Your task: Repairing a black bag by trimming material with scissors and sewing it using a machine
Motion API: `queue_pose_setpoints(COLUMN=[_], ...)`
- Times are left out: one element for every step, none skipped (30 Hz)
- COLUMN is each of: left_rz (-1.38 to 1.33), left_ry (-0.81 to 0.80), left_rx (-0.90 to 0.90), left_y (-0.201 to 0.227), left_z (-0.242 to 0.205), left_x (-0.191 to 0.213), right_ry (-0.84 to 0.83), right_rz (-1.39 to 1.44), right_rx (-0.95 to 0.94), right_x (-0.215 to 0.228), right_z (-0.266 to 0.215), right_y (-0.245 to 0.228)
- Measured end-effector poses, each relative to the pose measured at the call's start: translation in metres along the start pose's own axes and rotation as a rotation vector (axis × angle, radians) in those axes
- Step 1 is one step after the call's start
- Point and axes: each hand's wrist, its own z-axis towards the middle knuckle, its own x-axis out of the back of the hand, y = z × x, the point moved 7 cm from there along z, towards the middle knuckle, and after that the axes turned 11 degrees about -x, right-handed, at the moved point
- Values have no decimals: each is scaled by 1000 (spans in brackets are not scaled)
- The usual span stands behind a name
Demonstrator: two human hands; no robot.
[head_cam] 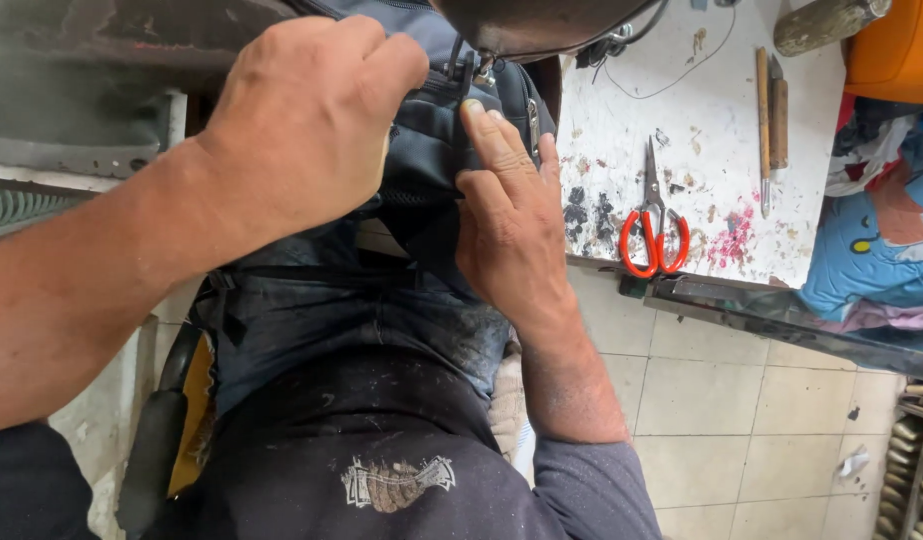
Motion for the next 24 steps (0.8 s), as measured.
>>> queue_pose_setpoints(left_rz=[88, 177, 179, 311, 442, 449, 356, 261, 267, 68, -131, -132, -293, -448, -445, -388, -330, -327, -92, 132, 131, 136, 140, 133], left_ry=[-146, -294, -296, -422, -548, -555, -594, -630, -636, -622, -598, -594, -412, -227, -224, -215, -206, -203, 43, 274, 272, 301, 330, 329], left_rx=[35, 74, 80, 114, 147, 161, 264, 356, 359, 491, 620, 634, 669, 696, 706, 751, 796, 799, 600, 383, 387, 341, 295, 295], left_y=[2, 4, 5, 2, -1, -3, -9, -16, -17, -20, -21, -27, -32, -39, -40, -44, -48, -42, -31, -9, -5, 0, 5, 6], left_z=[0, -2, -13, -28, -43, -55, -71, -86, -89, -98, -107, -118, -126, -134, -136, -139, -142, -140, -124, -115, -113, -109, -104, -102], left_x=[2, 4, 9, 9, 11, 14, 14, 15, 8, -2, -13, -27, -37, -46, -56, -66, -75, -72, -46, -23, -21, -17, -13, -11], right_ry=[-2, -8, -12, -4, 4, -2, -5, -3, -3, -11, -18, -26, -21, -14, -21, -14, -6, -6, -4, -5, -9, -12, -15, -17], right_rz=[-5, -8, -4, -3, -1, 9, 15, 21, 30, 29, 28, 30, 26, 23, 27, 25, 23, 24, 32, 39, 39, 38, 38, 34], right_rx=[-1, 0, 5, 12, 20, 32, 33, 23, 25, 21, 18, 29, 28, 23, 32, 19, 6, 11, 18, 20, 21, 12, 4, -1], right_x=[0, 0, 1, 2, 2, 2, 2, 2, 1, 1, 1, 0, 1, 0, 0, 1, 2, 1, 1, 1, 1, 1, 0, 1], right_z=[0, 0, 0, 1, 1, 1, 1, 1, 1, 1, 1, 0, 0, 0, 0, 1, 2, 3, 4, 3, 1, 1, 1, 0], right_y=[0, 0, 0, 0, -1, -1, 1, 2, 2, 3, 3, 4, 5, 6, 4, 4, 4, 4, 5, 6, 6, 7, 8, 7])
